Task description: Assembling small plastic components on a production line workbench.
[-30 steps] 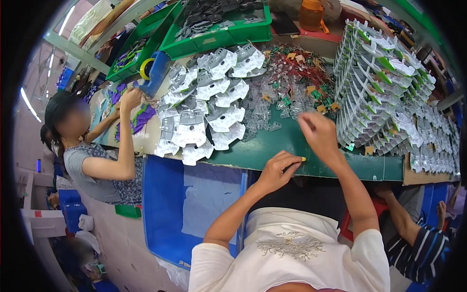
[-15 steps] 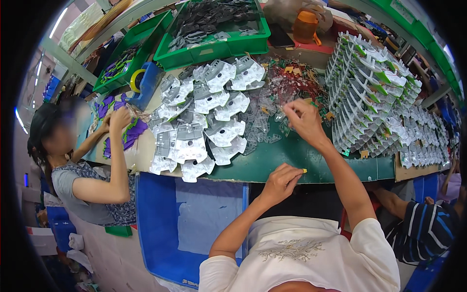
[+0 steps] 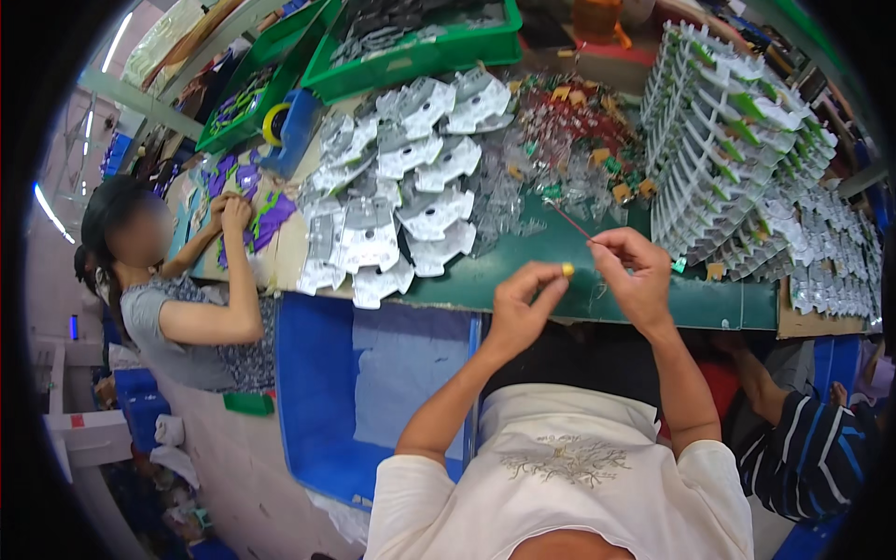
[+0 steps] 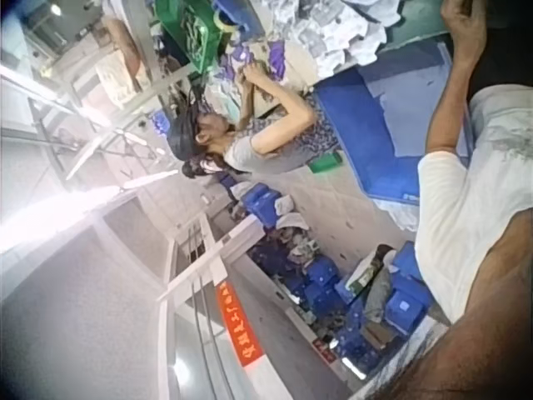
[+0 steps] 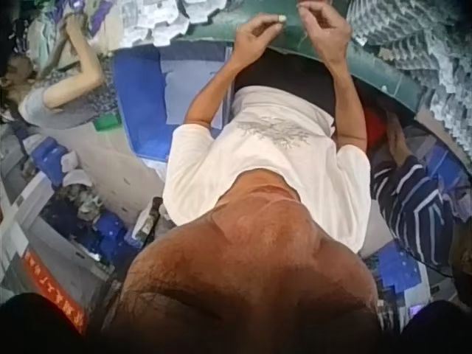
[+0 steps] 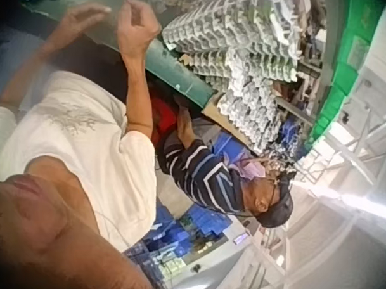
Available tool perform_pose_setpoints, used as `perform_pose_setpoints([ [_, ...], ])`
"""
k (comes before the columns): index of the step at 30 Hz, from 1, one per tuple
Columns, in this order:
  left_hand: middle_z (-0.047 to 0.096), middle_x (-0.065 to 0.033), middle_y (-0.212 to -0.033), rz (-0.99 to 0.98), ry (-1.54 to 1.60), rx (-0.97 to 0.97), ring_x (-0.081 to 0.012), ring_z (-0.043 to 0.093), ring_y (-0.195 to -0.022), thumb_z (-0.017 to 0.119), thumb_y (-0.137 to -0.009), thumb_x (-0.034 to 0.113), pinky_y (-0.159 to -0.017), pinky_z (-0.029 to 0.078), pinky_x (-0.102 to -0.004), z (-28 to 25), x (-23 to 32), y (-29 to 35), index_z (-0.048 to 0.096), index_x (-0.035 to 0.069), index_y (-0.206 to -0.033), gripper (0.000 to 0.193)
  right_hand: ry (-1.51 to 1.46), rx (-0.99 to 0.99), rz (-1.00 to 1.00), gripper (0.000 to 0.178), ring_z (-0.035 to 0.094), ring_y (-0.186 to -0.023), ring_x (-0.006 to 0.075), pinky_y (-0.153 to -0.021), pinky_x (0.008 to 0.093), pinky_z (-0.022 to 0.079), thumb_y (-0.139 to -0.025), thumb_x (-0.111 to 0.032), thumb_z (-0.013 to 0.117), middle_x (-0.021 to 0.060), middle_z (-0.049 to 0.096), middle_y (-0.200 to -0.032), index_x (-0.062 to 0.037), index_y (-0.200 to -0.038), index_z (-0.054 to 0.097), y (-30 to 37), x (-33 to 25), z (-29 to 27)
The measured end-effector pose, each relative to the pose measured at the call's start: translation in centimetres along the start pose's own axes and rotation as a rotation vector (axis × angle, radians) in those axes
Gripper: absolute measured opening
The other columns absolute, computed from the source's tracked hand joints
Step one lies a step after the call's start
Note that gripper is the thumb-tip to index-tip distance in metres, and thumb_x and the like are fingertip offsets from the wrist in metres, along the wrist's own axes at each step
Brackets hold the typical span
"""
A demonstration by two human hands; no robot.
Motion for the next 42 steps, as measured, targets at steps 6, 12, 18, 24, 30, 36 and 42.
perform_pose_setpoints([
  [6,0.068,-0.01,-0.111,-0.168,0.246,-0.005,-0.0132,0.065,-0.095,0.06,-0.099,0.011,-0.086,0.052,-0.0288,-1.0,4.5,-2.6,0.06,0.0,-0.126,0.028,0.097,-0.073,-0.066,0.002,0.048,-0.056,-0.0011,-0.048,0.0176,0.034,-0.086,-0.001,0.069,-0.0044,0.06,-0.067,-0.0005,-0.088,0.07,3.0,-0.6,-1.9],
  [12,0.071,-0.0075,-0.103,-0.163,0.15,-0.019,-0.0108,0.066,-0.094,0.068,-0.093,0.006,-0.087,0.053,-0.0251,-0.5,4.2,-2.6,0.07,0.0,-0.112,0.019,0.319,-0.165,-0.219,0.007,0.062,-0.069,0.0067,-0.059,0.0222,0.049,-0.086,-0.001,0.069,0.0026,0.069,-0.079,0.0016,-0.092,0.07,3.6,-0.2,-3.7],
  [18,0.073,-0.0068,-0.099,-0.044,0.206,0.062,-0.0089,0.067,-0.089,0.072,-0.087,-0.004,-0.079,0.054,-0.0209,0.9,4.0,-1.8,0.072,-0.001,-0.105,0.018,-0.035,-0.147,0.053,0.013,0.069,-0.082,0.0119,-0.069,0.0247,0.055,-0.087,-0.003,0.071,0.0072,0.071,-0.09,0.0013,-0.1,0.07,2.4,-0.8,-0.2],
  [24,0.072,-0.0056,-0.095,-0.033,0.045,0.087,-0.007,0.065,-0.083,0.074,-0.084,-0.005,-0.074,0.053,-0.0205,0.6,2.8,-1.7,0.071,-0.002,-0.102,0.018,0.093,-0.061,-0.047,0.008,0.057,-0.06,0.0071,-0.051,0.0235,0.044,-0.086,-0.001,0.07,0.0055,0.067,-0.08,0.0018,-0.094,0.069,2.0,-0.4,0.5],
  [30,0.069,-0.0025,-0.092,-0.138,0.071,0.056,-0.0052,0.062,-0.081,0.076,-0.085,-0.002,-0.073,0.051,-0.0196,0.7,2.1,-0.6,0.07,-0.001,-0.105,0.021,0.323,-0.071,-0.187,0.008,0.044,-0.049,0.0095,-0.045,0.0266,0.033,-0.079,0.001,0.071,0.0039,0.061,-0.07,-0.0019,-0.086,0.068,2.5,-0.4,0.4],
  [36,0.07,-0.0028,-0.093,-0.121,-0.198,-0.017,-0.0077,0.064,-0.083,0.079,-0.084,0.007,-0.074,0.053,-0.0228,-1.3,2.3,0.5,0.073,-0.001,-0.101,0.019,0.238,-0.266,-0.106,0.009,0.047,-0.052,0.0092,-0.047,0.0256,0.036,-0.08,-0.001,0.072,0.0043,0.063,-0.073,-0.001,-0.088,0.071,2.3,1.3,0.6],
  [42,0.07,-0.0025,-0.088,-0.314,0.056,-0.037,-0.0056,0.062,-0.079,0.078,-0.086,0.008,-0.069,0.051,-0.0198,-1.8,0.8,0.9,0.074,0.0,-0.105,0.021,0.251,-0.366,-0.074,0.011,0.059,-0.061,0.0108,-0.053,0.0255,0.044,-0.081,-0.002,0.074,0.0059,0.067,-0.077,-0.0003,-0.092,0.074,2.1,1.0,0.3],
])
Point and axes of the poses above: each hand's wrist, its own y-axis away from the middle knuckle, its own z-axis out of the palm, x = y × z, the point moved 1 cm from there along -y, towards the middle knuckle
